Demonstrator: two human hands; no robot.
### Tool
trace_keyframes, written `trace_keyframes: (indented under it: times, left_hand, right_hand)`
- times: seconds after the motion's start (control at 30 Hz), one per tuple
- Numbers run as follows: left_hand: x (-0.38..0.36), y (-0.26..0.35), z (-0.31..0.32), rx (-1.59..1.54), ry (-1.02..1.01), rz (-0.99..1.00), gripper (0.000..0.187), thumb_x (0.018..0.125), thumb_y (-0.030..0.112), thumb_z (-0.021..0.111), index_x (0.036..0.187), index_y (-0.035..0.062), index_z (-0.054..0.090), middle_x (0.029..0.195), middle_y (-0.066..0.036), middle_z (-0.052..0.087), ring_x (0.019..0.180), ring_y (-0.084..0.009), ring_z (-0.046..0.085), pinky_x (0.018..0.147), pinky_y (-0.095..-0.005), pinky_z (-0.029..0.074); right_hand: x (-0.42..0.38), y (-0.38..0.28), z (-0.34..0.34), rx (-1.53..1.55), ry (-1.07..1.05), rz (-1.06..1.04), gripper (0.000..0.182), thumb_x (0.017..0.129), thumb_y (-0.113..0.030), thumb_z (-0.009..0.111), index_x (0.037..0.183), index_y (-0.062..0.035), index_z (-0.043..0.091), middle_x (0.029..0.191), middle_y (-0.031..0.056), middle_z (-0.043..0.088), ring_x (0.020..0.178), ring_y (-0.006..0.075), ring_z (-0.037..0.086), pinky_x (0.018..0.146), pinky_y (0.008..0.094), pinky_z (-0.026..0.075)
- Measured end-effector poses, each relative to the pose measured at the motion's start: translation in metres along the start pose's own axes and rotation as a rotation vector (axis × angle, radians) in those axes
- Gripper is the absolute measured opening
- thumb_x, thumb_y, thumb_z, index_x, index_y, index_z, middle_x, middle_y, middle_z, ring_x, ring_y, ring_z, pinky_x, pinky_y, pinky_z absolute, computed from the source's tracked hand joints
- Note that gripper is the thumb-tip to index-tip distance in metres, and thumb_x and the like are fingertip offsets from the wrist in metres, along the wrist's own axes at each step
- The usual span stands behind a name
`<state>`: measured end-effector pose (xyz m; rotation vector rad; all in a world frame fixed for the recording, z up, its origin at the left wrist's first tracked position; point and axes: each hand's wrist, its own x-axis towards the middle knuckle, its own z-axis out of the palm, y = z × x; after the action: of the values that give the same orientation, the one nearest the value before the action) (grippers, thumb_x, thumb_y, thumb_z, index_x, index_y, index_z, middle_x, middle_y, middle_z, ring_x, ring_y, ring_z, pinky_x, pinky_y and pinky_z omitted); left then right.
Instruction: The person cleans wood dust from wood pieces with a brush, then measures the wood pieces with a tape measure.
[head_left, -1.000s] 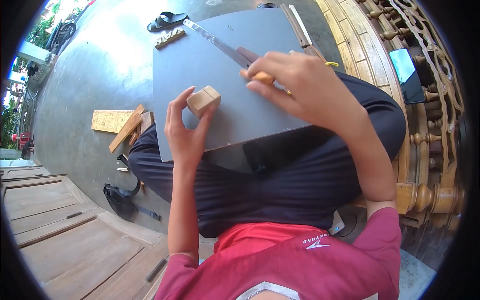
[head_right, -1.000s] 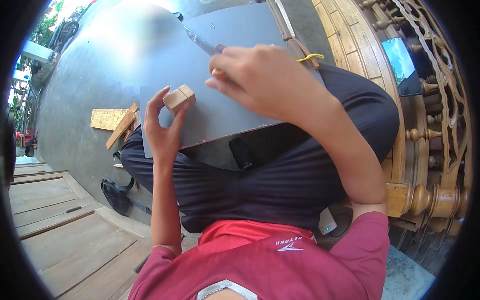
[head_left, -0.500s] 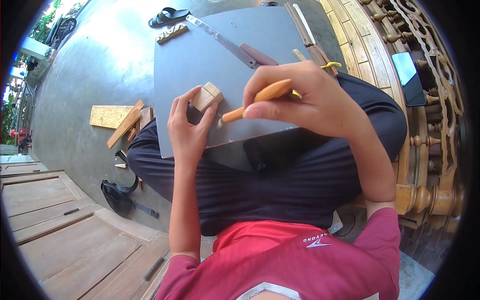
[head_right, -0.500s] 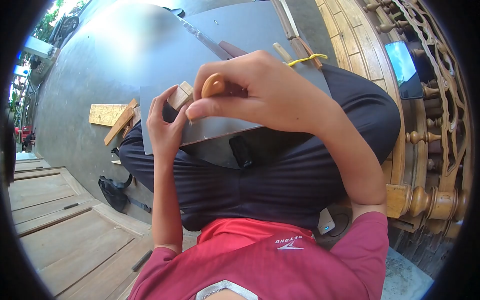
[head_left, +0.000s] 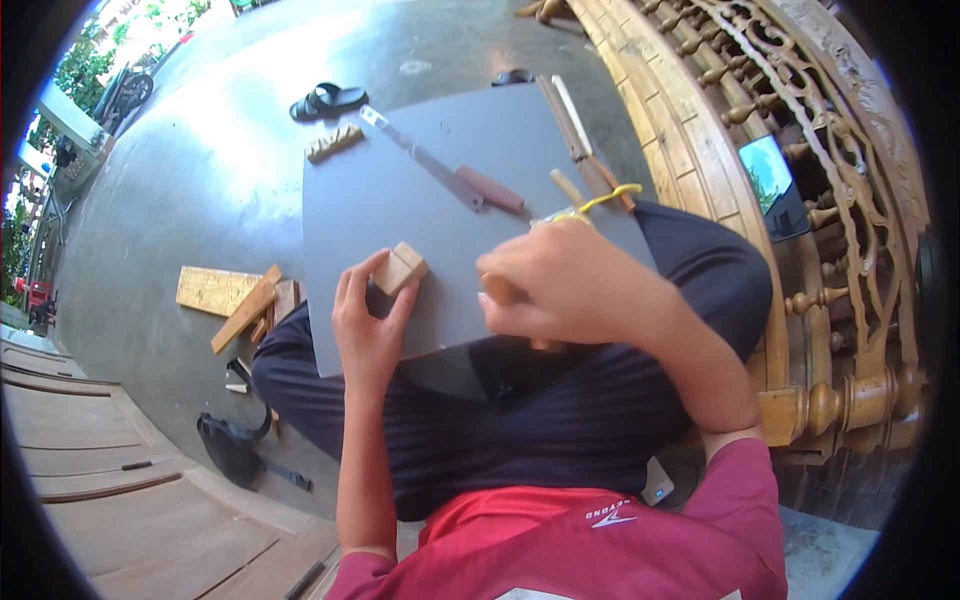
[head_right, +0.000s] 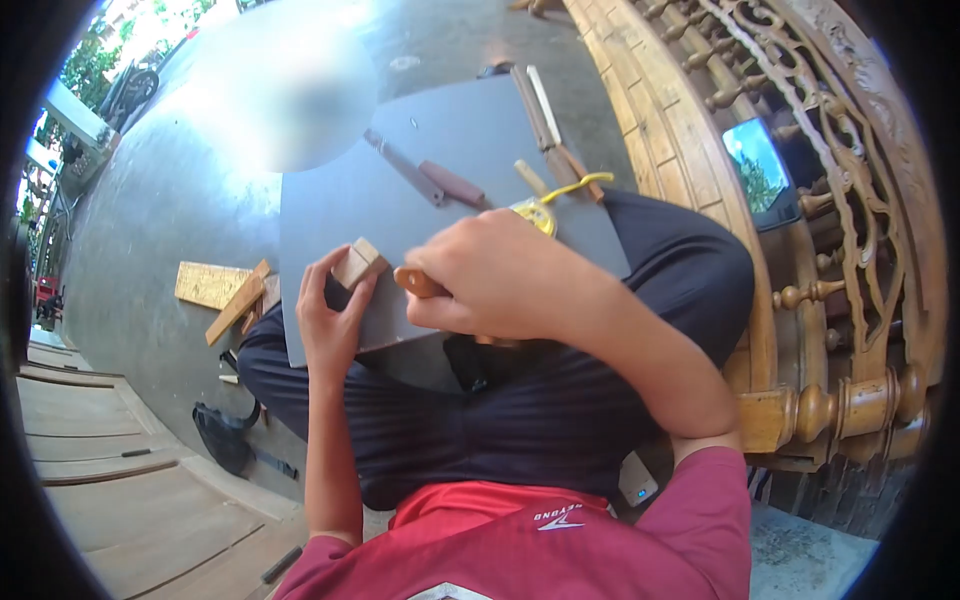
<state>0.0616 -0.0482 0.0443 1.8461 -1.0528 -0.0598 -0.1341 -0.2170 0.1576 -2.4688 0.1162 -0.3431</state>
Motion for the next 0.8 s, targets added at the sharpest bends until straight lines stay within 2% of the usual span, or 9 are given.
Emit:
trace_keyframes:
  times: [0.07, 0.2, 0.3, 0.4, 0.43, 0.53, 0.63, 0.73, 0.8]
  left_hand:
    - [-0.001, -0.002, -0.001, -0.006, -0.003, 0.014, 0.043, 0.088, 0.010, 0.082, 0.130, 0.0042, 0.072, 0.117, -0.014, 0.071, 0.112, -0.0330, 0.069, 0.100, -0.0424, 0.053]
    - [0.000, -0.001, -0.002, -0.016, -0.008, 0.012, 0.045, 0.087, 0.009, 0.081, 0.131, 0.0046, 0.071, 0.119, -0.015, 0.070, 0.113, -0.0339, 0.068, 0.099, -0.0432, 0.053]
    - [-0.002, -0.002, -0.002, -0.029, -0.006, 0.015, 0.045, 0.087, 0.009, 0.082, 0.130, 0.0046, 0.070, 0.118, -0.015, 0.070, 0.113, -0.0355, 0.067, 0.099, -0.0439, 0.053]
    - [-0.002, -0.006, -0.003, -0.005, -0.006, 0.028, 0.047, 0.086, 0.010, 0.083, 0.131, 0.0048, 0.070, 0.119, -0.016, 0.070, 0.114, -0.0359, 0.066, 0.099, -0.0443, 0.053]
    - [-0.002, -0.006, -0.003, -0.011, 0.003, 0.028, 0.048, 0.086, 0.012, 0.083, 0.132, 0.0052, 0.069, 0.119, -0.016, 0.070, 0.115, -0.0359, 0.066, 0.101, -0.0452, 0.052]
    - [-0.003, -0.007, -0.002, 0.006, 0.027, 0.027, 0.052, 0.086, 0.017, 0.085, 0.134, 0.0064, 0.068, 0.121, -0.016, 0.070, 0.117, -0.0358, 0.066, 0.107, -0.0479, 0.049]
    - [-0.005, -0.007, -0.003, 0.107, 0.039, 0.042, 0.055, 0.086, 0.023, 0.087, 0.136, 0.0073, 0.067, 0.122, -0.015, 0.071, 0.121, -0.0348, 0.066, 0.114, -0.0492, 0.044]
    - [-0.004, -0.007, -0.002, 0.169, 0.055, 0.060, 0.059, 0.086, 0.029, 0.089, 0.137, 0.0082, 0.068, 0.123, -0.014, 0.073, 0.126, -0.0333, 0.066, 0.119, -0.0486, 0.041]
    - [-0.005, -0.010, 0.001, 0.163, 0.069, 0.083, 0.061, 0.086, 0.032, 0.090, 0.137, 0.0087, 0.067, 0.126, -0.014, 0.073, 0.130, -0.0336, 0.064, 0.122, -0.0497, 0.039]
  right_hand:
    - [-0.001, -0.001, -0.003, -0.175, -0.023, 0.017, 0.025, 0.096, -0.024, 0.073, 0.084, -0.0031, 0.064, 0.073, 0.0144, 0.065, 0.071, 0.0368, 0.068, 0.067, 0.0432, 0.052]
    - [0.003, -0.019, -0.016, 0.141, 0.058, 0.117, 0.023, 0.091, -0.024, 0.074, 0.082, -0.0059, 0.063, 0.073, 0.0117, 0.067, 0.074, 0.0350, 0.069, 0.067, 0.0444, 0.052]
    - [0.004, -0.016, -0.009, 0.156, 0.012, 0.073, 0.024, 0.092, -0.026, 0.074, 0.082, -0.0065, 0.065, 0.072, 0.0105, 0.066, 0.072, 0.0331, 0.069, 0.065, 0.0432, 0.051]
    - [0.001, -0.006, -0.008, -0.287, -0.011, -0.071, 0.028, 0.098, -0.029, 0.073, 0.087, -0.0046, 0.067, 0.072, 0.0116, 0.064, 0.069, 0.0327, 0.065, 0.064, 0.0407, 0.049]
    - [-0.001, -0.011, -0.013, -0.272, 0.010, -0.067, 0.027, 0.098, -0.029, 0.073, 0.087, -0.0058, 0.067, 0.072, 0.0104, 0.065, 0.068, 0.0316, 0.064, 0.068, 0.0395, 0.049]
    - [0.002, -0.034, -0.025, 0.062, -0.004, 0.172, 0.029, 0.095, -0.031, 0.071, 0.086, -0.0043, 0.068, 0.079, 0.0133, 0.074, 0.077, 0.0372, 0.072, 0.077, 0.0447, 0.056]
    - [0.003, -0.028, -0.018, 0.058, -0.028, 0.133, 0.028, 0.096, -0.030, 0.071, 0.086, -0.0041, 0.067, 0.076, 0.0132, 0.073, 0.076, 0.0369, 0.072, 0.075, 0.0444, 0.055]
    - [-0.003, -0.017, -0.018, -0.292, -0.044, 0.002, 0.029, 0.100, -0.029, 0.070, 0.088, -0.0028, 0.066, 0.075, 0.0135, 0.072, 0.075, 0.0378, 0.071, 0.072, 0.0442, 0.054]
    - [-0.003, -0.019, -0.024, -0.131, 0.014, 0.035, 0.026, 0.097, -0.026, 0.072, 0.086, -0.0037, 0.065, 0.074, 0.0133, 0.067, 0.073, 0.0354, 0.066, 0.072, 0.0433, 0.052]
